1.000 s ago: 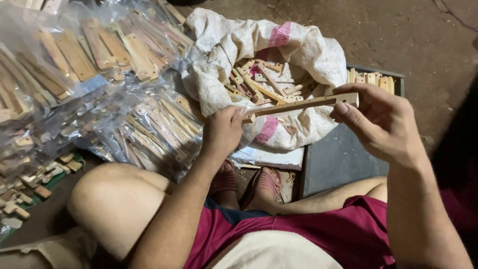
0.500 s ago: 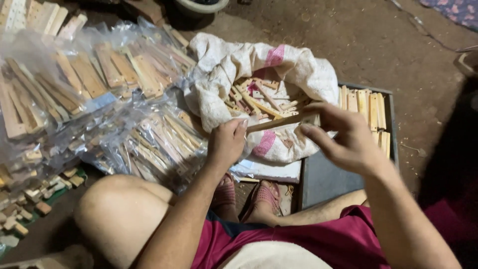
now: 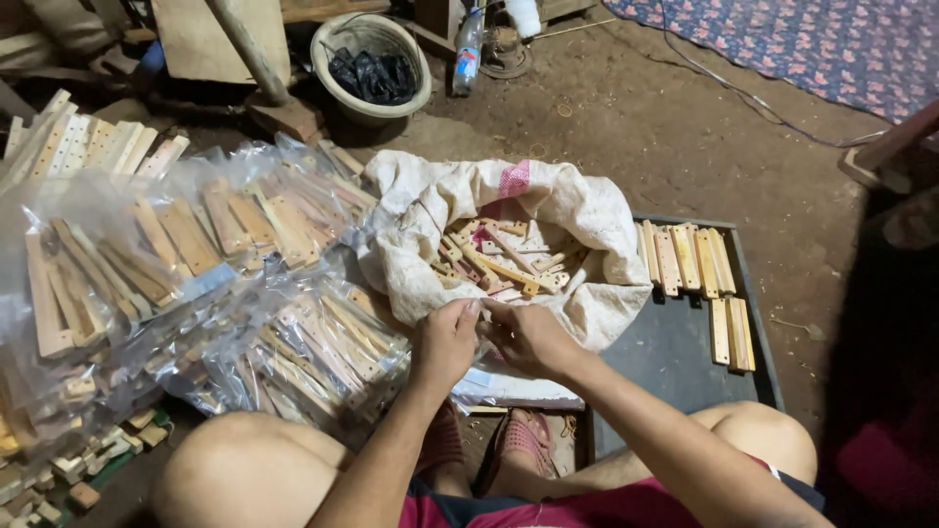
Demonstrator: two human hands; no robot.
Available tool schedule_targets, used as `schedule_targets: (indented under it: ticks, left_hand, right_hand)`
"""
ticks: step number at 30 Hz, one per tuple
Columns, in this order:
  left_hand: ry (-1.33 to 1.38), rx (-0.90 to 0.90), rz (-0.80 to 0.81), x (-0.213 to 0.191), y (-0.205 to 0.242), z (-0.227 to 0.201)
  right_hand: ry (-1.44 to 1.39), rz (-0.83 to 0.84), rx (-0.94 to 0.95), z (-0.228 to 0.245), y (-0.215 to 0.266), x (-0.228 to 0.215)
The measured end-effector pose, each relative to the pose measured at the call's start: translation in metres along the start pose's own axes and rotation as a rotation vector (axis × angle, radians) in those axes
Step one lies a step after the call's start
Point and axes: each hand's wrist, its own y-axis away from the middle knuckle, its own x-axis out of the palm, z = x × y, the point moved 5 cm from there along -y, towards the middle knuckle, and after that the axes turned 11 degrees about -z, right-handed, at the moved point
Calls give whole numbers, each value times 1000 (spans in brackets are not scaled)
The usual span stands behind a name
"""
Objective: The person places wood pieces into clear plastic bags and sets them aside.
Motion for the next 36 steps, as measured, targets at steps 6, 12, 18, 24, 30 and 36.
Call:
schedule_targets:
  ticks: [6, 12, 18, 24, 30, 36]
  left_hand:
    - [9, 104, 11, 2, 10, -14]
    - [-29, 181, -7, 5, 4, -3]
    - [-64, 133, -31, 5, 4, -1]
    - [-48, 183, 31, 5, 16, -19]
    - [-104, 92, 30, 0, 10, -10]
    - [-217, 64, 38, 14, 6, 14]
  right_hand:
    - [14, -109, 312, -45, -11, 25]
    - [174, -124, 293, -74, -25, 36]
    - [-28, -35, 293, -26, -7, 4]
    - [11, -105, 301, -55, -17, 25]
    - [-2, -88, 286, -36, -7, 9]
    - [152, -212, 171, -30, -6, 11]
